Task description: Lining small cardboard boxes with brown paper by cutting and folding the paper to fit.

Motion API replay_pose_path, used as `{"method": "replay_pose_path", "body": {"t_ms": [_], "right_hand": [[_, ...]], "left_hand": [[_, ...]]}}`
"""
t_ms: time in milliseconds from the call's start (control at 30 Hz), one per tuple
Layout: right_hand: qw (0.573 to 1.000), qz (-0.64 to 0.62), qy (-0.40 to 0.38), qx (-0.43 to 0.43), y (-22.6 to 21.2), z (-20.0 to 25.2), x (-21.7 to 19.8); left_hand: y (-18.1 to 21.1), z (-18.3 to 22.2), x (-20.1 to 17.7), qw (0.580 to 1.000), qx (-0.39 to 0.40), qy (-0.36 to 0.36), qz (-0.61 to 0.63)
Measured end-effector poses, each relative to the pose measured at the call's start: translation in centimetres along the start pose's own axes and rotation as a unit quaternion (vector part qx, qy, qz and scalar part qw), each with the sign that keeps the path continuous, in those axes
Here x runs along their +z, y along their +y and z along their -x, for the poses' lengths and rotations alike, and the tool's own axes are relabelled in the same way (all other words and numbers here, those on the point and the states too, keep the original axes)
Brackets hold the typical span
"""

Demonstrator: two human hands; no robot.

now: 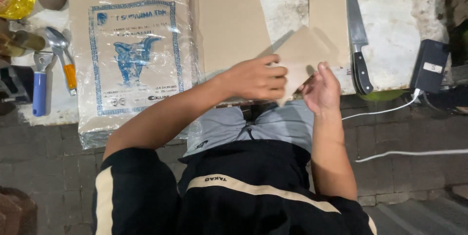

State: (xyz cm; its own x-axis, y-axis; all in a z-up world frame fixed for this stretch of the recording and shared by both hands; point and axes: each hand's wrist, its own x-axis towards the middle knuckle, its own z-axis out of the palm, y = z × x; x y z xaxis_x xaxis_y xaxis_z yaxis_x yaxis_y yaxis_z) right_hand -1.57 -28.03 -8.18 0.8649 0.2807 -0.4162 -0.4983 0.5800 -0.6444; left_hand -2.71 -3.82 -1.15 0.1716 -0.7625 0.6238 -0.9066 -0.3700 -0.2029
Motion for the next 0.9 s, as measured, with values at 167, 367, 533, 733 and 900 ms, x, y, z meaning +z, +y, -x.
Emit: {"method": "replay_pose_path", "body": {"t_ms": [167, 367, 533, 733, 900], "right_hand": [[0.996, 0.031, 0.042, -0.066, 1.0, 0.9, 0.7], [0.985, -0.08, 0.101, -0.112, 4.9, 1.5, 3.3], [0.994, -0.076, 0.038, -0.063, 8.6, 2.2, 2.7], [0.533, 0.682, 0.173, -0.469, -2.8, 7.2, 1.0], [0.498, 0.796, 0.229, -0.257, -6.2, 2.5, -5.1]], "left_hand": [[-0.9, 3.2, -3.2, 0.997, -0.062, -0.036, 0.027], [-2.1, 5.3, -1.9, 0.803, -0.549, 0.099, 0.211], [-2.7, 2.4, -1.6, 0.617, -0.723, -0.068, 0.303], [-7.9, 5.5, -0.6, 0.674, -0.634, -0.131, 0.355], [-3.6, 4.9, 2.5, 0.861, -0.437, -0.259, 0.024]]}}
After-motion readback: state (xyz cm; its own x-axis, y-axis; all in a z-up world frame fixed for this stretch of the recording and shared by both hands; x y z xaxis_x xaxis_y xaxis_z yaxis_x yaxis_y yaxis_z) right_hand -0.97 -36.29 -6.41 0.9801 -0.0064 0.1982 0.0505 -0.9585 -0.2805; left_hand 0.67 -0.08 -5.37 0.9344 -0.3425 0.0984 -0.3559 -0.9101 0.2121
